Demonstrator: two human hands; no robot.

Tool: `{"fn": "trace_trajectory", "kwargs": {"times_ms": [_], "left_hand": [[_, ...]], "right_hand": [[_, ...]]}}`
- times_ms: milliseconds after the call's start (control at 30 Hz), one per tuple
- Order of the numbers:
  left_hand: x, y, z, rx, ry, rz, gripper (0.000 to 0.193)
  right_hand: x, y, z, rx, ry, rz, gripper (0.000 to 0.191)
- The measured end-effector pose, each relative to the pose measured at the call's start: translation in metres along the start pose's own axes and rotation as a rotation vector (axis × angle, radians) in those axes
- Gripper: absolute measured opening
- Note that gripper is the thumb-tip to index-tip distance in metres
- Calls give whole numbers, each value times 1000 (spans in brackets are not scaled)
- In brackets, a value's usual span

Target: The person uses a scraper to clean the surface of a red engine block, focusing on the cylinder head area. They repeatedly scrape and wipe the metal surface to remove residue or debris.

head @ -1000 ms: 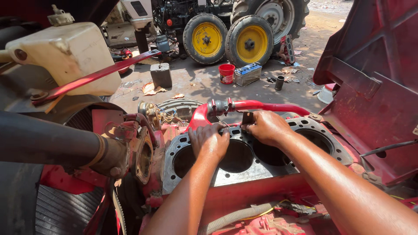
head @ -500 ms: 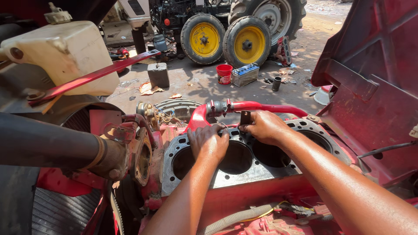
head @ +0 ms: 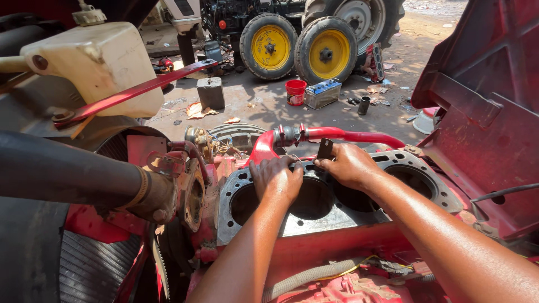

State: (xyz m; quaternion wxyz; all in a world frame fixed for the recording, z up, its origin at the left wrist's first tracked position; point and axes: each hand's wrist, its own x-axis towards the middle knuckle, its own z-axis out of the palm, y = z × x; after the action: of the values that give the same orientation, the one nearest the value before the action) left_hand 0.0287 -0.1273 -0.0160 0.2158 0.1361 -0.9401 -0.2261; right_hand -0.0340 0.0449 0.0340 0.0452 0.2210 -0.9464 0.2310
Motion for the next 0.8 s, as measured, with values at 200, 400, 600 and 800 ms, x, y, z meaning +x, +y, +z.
{"fn": "trace_trajectory", "kwargs": {"times_ms": [200, 400, 600, 800], "left_hand": [[2, 0, 2, 3, -12, -18, 38], [2, -1, 5, 4, 19, -6, 38], [2, 3, -2, -5, -4, -5, 38], [0, 2, -3, 3, -25, -19, 37]], "right_hand": [[3, 2, 2, 24, -5, 0, 34], [5, 7, 2, -9, -17, -4, 34], [8, 7, -1, 59, -14, -17, 32], [8, 5, -3, 9, -38, 13, 31]]}}
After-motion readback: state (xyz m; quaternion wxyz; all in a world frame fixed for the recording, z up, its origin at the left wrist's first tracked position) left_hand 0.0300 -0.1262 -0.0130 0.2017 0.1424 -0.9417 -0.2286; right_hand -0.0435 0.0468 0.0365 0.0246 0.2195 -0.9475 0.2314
